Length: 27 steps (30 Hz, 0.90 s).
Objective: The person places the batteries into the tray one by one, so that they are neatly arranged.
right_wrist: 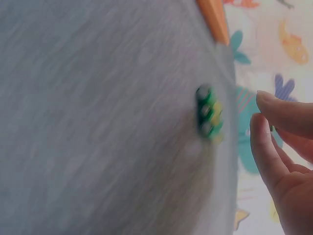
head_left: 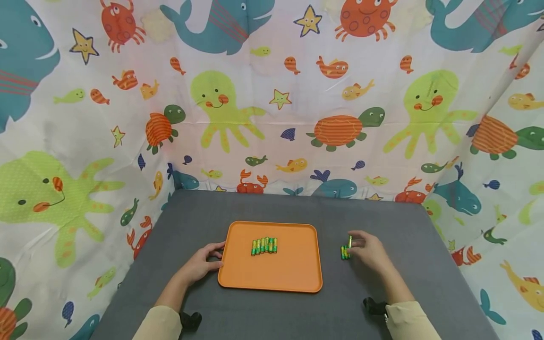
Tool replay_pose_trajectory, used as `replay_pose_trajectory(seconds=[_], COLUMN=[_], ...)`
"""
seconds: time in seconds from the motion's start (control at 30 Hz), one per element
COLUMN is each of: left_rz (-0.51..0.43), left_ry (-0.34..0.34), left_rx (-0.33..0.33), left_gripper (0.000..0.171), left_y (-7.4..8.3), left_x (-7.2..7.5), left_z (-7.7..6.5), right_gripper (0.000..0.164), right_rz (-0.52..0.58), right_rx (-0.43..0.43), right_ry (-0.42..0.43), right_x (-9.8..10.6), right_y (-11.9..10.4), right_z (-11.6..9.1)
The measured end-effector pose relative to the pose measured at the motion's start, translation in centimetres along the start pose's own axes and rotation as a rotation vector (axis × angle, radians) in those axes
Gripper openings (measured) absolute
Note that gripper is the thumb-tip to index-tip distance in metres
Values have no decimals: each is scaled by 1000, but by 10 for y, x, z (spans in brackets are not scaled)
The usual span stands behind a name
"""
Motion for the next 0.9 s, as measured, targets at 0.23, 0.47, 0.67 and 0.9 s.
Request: replay_pose_trajectory(seconds=[0.23,0.47,0.67,0.9], left_rz=[-21,-44,-33,-6], left_ry=[-2,-5,-3,8], left_rx=[2,9,9,-2], left_gripper=[65,65,65,66], left_y=[0,1,2,6], left_x=[-1,0,1,0], left_z=[0,-1,-2,-3], right_gripper=[55,53,52,52], right_rz=[1,26,53,65], right_rx=[15,33,65,80], right_ry=[-27,-71,-120,-172], right_x=[-22,-61,-97,-131], right_y=[-30,-52,-67,-71], right_z=[9,17,21,27])
Point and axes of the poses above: each hand's wrist, its own z-axis towards the middle knuckle, its own x-axis out of the back of the hand, y = z × x, the point moved 8 cm from there along z, towards the middle knuckle, and after that the axes turned 11 degrees about z, right-handed, at the moved point
